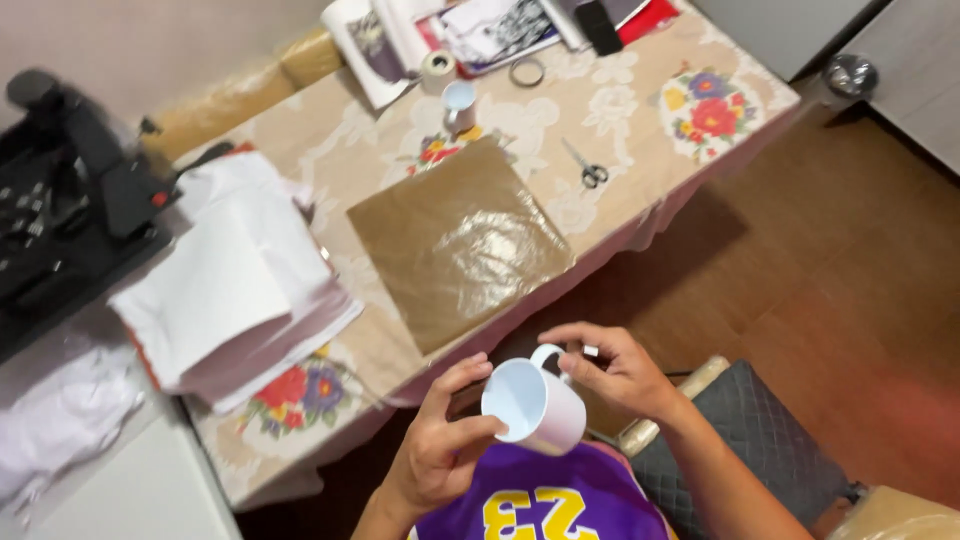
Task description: The person places a white t-shirt on a heat press machine, smooths it, and positions a white paper sheet on top. They handle a white mug and small white pieces, then place the paper back on the t-shirt and cover it with a brown sheet before closing the heat press.
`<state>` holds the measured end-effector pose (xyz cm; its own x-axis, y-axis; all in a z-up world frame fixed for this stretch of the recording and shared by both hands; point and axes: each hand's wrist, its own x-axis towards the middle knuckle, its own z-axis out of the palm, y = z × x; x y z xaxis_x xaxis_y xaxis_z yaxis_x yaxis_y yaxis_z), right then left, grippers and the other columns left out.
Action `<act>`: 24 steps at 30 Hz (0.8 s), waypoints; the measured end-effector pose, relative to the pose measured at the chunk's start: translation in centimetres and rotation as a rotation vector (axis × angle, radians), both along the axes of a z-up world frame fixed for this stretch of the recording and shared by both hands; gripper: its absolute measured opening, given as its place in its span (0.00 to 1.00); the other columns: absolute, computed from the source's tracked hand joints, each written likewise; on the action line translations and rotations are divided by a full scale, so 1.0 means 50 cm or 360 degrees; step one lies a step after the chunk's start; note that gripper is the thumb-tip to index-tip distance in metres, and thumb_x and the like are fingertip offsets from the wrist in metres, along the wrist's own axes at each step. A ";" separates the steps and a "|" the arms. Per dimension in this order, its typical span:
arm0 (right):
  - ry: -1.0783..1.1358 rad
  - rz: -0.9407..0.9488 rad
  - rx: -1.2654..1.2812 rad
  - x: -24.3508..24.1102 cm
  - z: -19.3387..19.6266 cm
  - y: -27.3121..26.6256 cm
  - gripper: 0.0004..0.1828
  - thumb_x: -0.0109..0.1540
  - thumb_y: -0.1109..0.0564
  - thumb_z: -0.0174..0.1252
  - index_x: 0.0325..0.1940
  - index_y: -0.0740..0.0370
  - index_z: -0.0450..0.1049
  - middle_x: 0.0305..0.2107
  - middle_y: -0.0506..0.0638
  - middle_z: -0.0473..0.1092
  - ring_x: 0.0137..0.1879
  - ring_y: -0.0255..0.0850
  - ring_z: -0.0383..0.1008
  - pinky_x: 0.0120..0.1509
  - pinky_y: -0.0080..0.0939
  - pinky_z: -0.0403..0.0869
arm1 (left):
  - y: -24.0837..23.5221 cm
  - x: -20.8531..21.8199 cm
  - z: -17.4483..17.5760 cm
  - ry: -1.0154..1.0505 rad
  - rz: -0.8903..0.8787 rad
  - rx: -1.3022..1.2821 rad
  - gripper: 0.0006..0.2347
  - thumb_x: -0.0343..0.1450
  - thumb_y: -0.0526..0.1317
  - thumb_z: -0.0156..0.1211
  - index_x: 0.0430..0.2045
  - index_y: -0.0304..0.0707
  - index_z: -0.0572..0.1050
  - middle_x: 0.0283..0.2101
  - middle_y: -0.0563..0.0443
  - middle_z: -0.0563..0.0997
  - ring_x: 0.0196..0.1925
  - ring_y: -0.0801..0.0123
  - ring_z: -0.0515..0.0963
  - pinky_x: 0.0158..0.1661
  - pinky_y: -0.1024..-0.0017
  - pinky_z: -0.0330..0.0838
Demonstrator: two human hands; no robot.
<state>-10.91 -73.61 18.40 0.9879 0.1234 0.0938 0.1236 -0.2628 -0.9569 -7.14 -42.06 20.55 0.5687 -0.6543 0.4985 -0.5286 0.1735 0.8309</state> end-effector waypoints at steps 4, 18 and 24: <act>0.0201 0.0031 0.0211 0.051 0.004 -0.039 0.19 0.74 0.46 0.59 0.57 0.62 0.86 0.45 0.47 0.87 0.48 0.35 0.84 0.52 0.38 0.81 | -0.054 0.088 -0.041 0.0272 -0.0092 -0.0114 0.12 0.76 0.19 0.59 0.48 0.31 0.84 0.75 0.23 0.62 0.83 0.29 0.67 0.77 0.37 0.76; 0.0270 -0.0771 -0.0267 0.443 -0.283 -0.214 0.12 0.63 0.46 0.78 0.44 0.49 0.85 0.27 0.36 0.71 0.33 0.28 0.65 0.36 0.33 0.62 | -0.116 0.412 -0.282 0.0429 0.0735 0.0625 0.17 0.78 0.40 0.66 0.62 0.39 0.80 0.64 0.43 0.80 0.65 0.56 0.84 0.59 0.62 0.85; 0.0621 -0.1061 0.0118 0.707 -0.320 -0.275 0.13 0.66 0.47 0.74 0.43 0.56 0.83 0.19 0.49 0.74 0.28 0.34 0.68 0.42 0.36 0.68 | -0.047 0.397 -0.453 0.0365 0.0886 0.0990 0.18 0.71 0.45 0.74 0.57 0.56 0.84 0.59 0.58 0.83 0.57 0.65 0.90 0.53 0.69 0.84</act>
